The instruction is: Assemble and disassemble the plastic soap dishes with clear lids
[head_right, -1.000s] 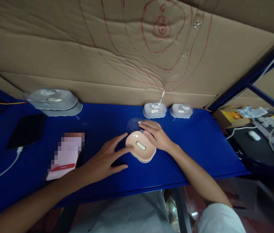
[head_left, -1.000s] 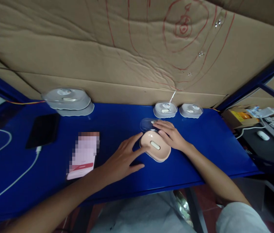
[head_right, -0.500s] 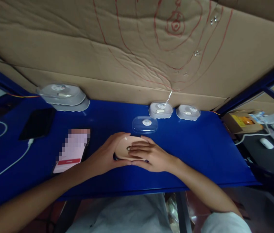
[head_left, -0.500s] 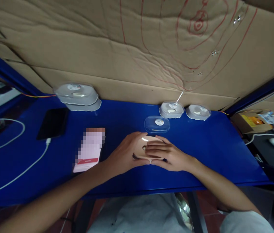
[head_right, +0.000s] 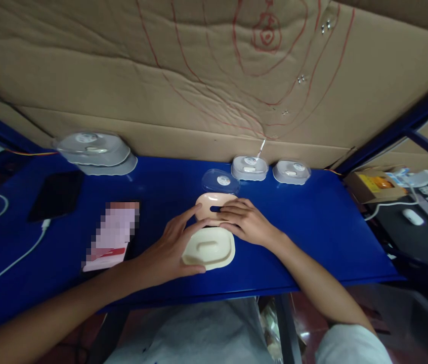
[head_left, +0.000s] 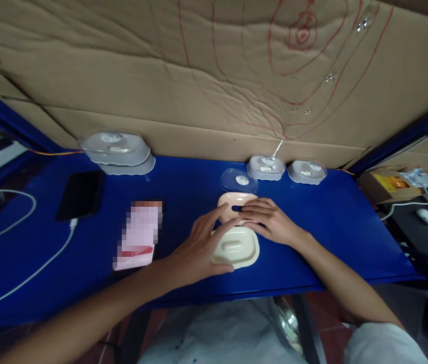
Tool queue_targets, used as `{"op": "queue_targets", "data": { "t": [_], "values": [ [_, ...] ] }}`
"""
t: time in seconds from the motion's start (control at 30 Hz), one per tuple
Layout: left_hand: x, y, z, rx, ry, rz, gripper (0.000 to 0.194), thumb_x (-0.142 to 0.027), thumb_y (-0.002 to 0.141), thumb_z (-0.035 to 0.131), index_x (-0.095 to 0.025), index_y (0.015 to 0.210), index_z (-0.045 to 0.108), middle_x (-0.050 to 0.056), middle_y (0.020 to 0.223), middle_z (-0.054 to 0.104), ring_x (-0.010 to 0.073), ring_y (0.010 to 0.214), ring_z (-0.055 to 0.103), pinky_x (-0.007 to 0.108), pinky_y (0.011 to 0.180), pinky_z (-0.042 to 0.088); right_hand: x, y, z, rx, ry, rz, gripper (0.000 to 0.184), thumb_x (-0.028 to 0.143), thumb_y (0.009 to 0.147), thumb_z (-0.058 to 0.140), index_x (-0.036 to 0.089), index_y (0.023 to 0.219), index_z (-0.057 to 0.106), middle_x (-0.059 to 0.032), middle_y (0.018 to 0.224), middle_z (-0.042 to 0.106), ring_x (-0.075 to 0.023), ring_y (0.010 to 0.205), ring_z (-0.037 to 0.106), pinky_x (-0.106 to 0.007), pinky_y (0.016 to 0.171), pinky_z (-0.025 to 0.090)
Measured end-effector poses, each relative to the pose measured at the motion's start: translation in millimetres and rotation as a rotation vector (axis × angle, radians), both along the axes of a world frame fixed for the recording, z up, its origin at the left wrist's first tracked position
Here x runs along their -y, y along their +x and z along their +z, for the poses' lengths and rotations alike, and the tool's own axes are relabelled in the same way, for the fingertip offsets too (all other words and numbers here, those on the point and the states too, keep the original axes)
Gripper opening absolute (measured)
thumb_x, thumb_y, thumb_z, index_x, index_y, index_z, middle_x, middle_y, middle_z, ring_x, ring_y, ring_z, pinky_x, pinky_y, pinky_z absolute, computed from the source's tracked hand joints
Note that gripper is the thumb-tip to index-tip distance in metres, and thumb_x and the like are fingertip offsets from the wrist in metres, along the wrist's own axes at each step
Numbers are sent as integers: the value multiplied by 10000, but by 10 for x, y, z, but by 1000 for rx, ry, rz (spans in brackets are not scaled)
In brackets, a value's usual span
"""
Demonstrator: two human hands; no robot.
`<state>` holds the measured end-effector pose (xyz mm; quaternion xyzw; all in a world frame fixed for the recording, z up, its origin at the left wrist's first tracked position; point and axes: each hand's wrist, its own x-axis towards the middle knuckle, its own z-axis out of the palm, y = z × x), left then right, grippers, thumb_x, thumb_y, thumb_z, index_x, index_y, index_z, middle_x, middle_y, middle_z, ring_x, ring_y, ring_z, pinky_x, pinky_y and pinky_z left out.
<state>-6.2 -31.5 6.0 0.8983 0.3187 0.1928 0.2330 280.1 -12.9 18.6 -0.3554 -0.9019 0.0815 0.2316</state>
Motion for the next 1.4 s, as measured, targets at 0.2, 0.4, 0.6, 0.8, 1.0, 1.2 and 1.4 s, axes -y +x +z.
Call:
{"op": "queue_targets", "data": {
  "t": [0.2,0.4,0.6,0.8,1.0,1.2,1.4],
  "values": [
    [-86,-34,73,50,80,26,929,-509,888,803,-294,1624,279,203,1666,295,434,1531,335,634,1207,352,144,-109,60,-9,70,55,395,379,1097,504,238,1453,600,-102,1403,700,-276,1369,599,-526,1149,443],
    [-114,-65,152,-32,35,-167,730,-528,761,903,-249,1363,597,137,1399,558,374,1331,528,552,1129,450,111,-86,39,109,38,-108,344,366,1085,546,258,1389,662,-97,1400,710,-296,1355,618,-539,1130,433],
    [-173,-74,56,-62,9,-38,639,-270,830,852,-237,1370,513,132,1394,509,344,1277,565,538,1077,513,-6,55,36,-212,-71,-245,273,337,1092,527,253,1242,739,-72,1238,783,-257,1179,710,-462,1016,555],
    [-351,-91,-141,195,32,252,1096,-296,710,957,-298,1538,239,191,1597,225,446,1539,318,654,1213,393,108,-94,54,-219,-109,-63,368,296,1085,542,269,1443,624,-81,1399,707,-254,1325,638,-475,1120,528],
    [-351,-80,-209,251,-31,266,1297,-298,692,977,-371,1631,86,199,1697,79,459,1573,269,646,1197,416,149,-176,21,-41,10,-47,379,241,1086,531,265,1454,620,-75,1395,717,-250,1331,637,-465,1083,534],
    [-293,-80,-117,13,-16,158,939,-337,865,838,-335,1616,274,173,1625,378,417,1516,372,637,1174,389,180,-251,1,54,17,44,362,344,1102,498,261,1425,638,-78,1397,715,-246,1328,637,-448,1049,520],
    [-265,-86,33,-123,19,122,765,-482,896,788,-258,1535,432,187,1593,460,409,1471,437,620,1128,377,-262,-85,-169,-63,-60,-209,552,466,1126,311,289,1649,329,-109,1680,420,-292,1594,315,-597,1252,300]
  ]
}}
